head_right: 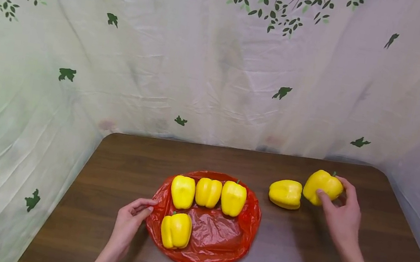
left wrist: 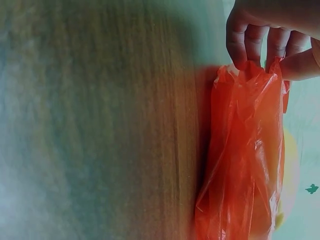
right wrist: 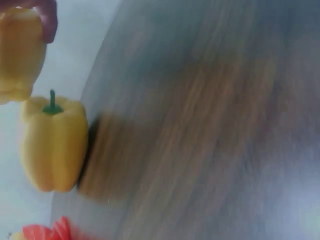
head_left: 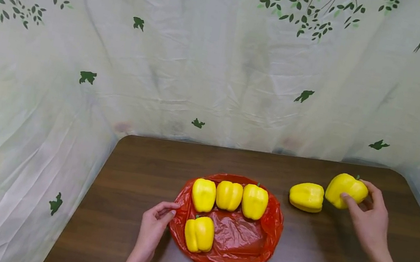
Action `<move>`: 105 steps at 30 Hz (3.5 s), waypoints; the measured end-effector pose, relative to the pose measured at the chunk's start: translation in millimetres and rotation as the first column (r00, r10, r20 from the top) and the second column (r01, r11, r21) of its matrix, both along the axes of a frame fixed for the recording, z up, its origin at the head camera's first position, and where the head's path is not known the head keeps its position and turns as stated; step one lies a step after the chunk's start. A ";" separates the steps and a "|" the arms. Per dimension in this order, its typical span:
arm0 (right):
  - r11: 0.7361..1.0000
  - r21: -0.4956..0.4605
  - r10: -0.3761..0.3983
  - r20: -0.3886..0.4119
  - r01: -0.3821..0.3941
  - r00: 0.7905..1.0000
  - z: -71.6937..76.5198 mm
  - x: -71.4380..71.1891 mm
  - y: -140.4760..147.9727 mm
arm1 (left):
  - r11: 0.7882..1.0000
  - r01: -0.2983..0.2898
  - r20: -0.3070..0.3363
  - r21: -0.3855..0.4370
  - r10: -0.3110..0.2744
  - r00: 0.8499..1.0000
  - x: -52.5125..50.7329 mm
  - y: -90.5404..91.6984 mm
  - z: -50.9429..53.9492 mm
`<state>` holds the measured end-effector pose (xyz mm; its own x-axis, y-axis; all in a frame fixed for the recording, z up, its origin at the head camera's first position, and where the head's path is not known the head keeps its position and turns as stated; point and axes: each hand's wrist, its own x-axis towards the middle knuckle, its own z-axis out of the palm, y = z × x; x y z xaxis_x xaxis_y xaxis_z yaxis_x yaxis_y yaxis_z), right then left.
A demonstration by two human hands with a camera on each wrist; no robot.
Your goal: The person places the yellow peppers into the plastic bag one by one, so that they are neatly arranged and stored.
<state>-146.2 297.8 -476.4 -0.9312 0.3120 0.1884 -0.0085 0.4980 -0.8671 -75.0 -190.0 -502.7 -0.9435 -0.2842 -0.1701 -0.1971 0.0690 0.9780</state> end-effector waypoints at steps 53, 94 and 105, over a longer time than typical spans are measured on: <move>0.873 -0.097 0.475 -0.051 -0.478 0.878 -5.4 77.5 -153.8 | 0.999 -0.004 0.017 0.052 0.003 1.000 -1.1 4.2 11.4; 0.766 -0.173 0.641 0.261 -0.619 0.721 -29.2 69.5 -201.0 | 0.996 -0.002 0.058 0.094 -0.004 0.998 0.3 7.4 11.5; 0.783 -0.064 0.617 0.197 -0.618 0.762 -24.1 69.7 -203.7 | 0.996 -0.015 0.079 0.090 0.008 0.997 -0.1 8.4 8.6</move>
<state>-76.5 94.2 -500.5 -0.9387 -0.3441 -0.0192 -0.1463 0.4482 -0.8819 -75.1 -181.7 -494.1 -0.9231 -0.2747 -0.2690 -0.2737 -0.0220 0.9616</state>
